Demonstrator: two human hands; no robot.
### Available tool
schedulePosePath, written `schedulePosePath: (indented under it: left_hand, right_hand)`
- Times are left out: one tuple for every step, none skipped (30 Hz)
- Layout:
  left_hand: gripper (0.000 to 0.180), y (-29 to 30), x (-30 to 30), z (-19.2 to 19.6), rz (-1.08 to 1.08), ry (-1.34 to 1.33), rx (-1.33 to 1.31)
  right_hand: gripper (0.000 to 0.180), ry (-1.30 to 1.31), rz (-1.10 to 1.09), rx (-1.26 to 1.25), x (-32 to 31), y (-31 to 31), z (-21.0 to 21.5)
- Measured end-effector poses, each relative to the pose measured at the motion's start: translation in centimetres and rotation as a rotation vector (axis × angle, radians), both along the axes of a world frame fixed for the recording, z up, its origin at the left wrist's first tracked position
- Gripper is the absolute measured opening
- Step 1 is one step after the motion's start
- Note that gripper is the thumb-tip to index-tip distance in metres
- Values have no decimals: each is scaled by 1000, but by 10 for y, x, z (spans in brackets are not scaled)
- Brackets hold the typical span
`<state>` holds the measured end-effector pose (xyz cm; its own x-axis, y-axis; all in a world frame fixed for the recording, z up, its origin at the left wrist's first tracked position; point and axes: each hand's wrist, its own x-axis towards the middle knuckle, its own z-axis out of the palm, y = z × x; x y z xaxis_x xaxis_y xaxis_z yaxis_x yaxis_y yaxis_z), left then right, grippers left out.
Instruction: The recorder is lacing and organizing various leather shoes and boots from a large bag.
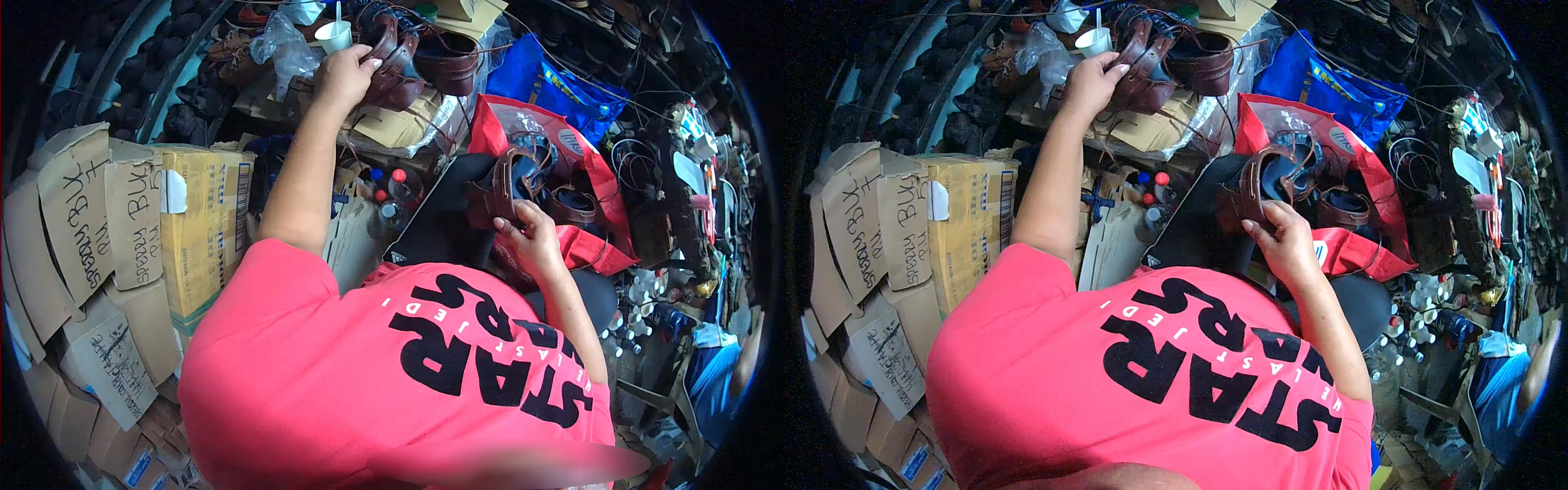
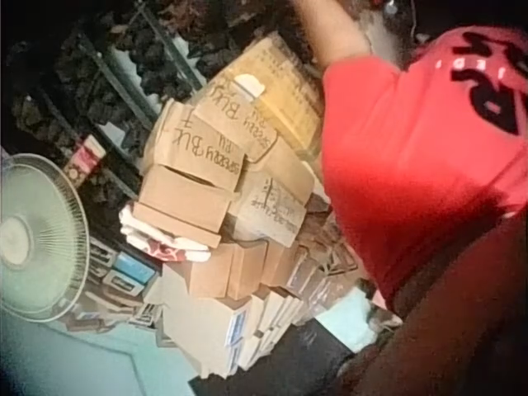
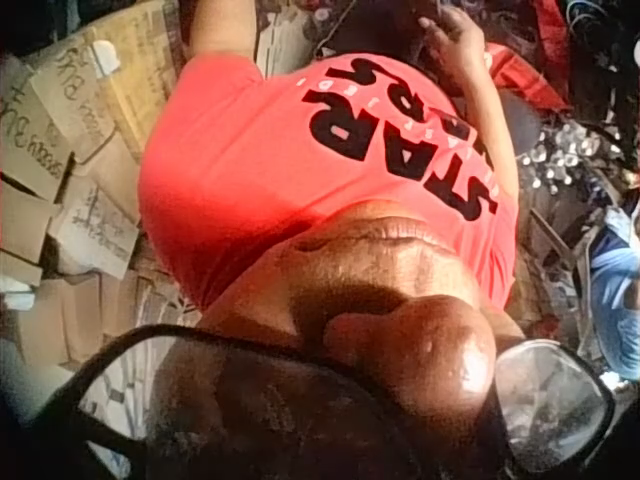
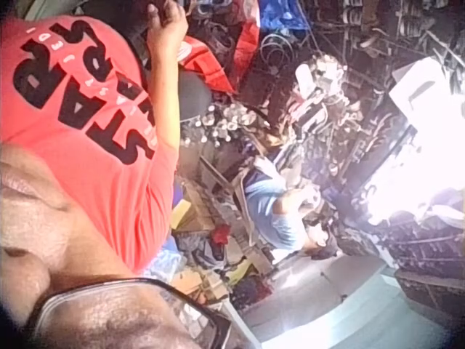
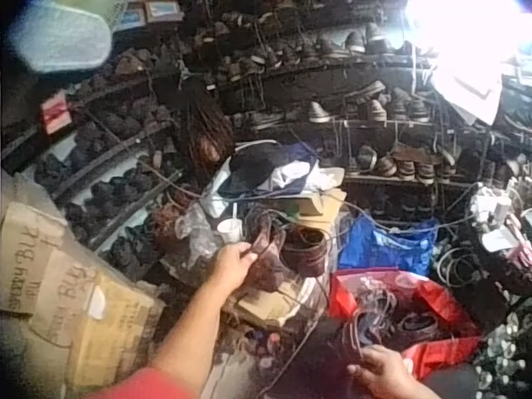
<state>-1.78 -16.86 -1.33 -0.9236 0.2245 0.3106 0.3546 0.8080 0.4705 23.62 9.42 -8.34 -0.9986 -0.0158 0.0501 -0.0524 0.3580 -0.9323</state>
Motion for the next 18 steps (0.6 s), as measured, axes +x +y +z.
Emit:
schedulePosePath:
  left_hand:
    - [27,2,5,0,44,96,-26]
    - [31,0,4,-5,-14,253,-62]
    - [31,0,5,-6,-15,252,-61]
    - [29,2,7,-6,-42,352,-95]
    - [27,4,9,-7,-69,453,-129]
    - [22,7,11,-7,-64,512,-141]
    - [22,9,11,-7,-64,513,-140]
    - [20,10,10,-8,-80,607,-166]
    - [18,12,9,-9,-96,702,-192]
    - [14,14,7,-12,-90,740,-192]
    - [14,14,6,-13,-87,741,-193]
    - [13,14,6,-15,-99,736,-193]
    - [13,14,4,-17,-115,732,-190]
    - [13,14,-2,-18,-153,713,-110]
    - [13,12,-4,-19,-154,714,-110]
    - [13,14,-4,-17,-150,652,7]
    - [14,16,-3,-15,-146,588,122]
    - [15,18,-2,-12,-128,554,184]
  right_hand:
    - [25,-2,0,0,0,-1,3]
    - [25,-12,-26,-18,1,-1,5]
    - [25,-22,-52,-36,1,-1,8]
    - [25,-24,-53,-36,1,1,9]
    - [26,-53,-84,-48,0,3,9]
    - [27,-83,-114,-61,0,5,9]
    - [27,-82,-115,-60,0,7,7]
    - [29,-54,-140,-65,0,8,5]
    - [30,-26,-164,-69,0,10,4]
    - [31,-57,-163,-61,0,12,5]
    - [31,-55,-160,-61,0,11,5]
    - [31,-68,-174,-157,1,10,5]
    - [31,-81,-192,-252,1,9,4]
    - [31,-79,-193,-251,2,10,2]
    - [30,-63,-169,-178,2,12,0]
    - [29,-49,-150,-104,2,14,-2]
    - [29,-49,-154,-103,2,14,-2]
    - [29,-48,-162,-102,1,15,-1]
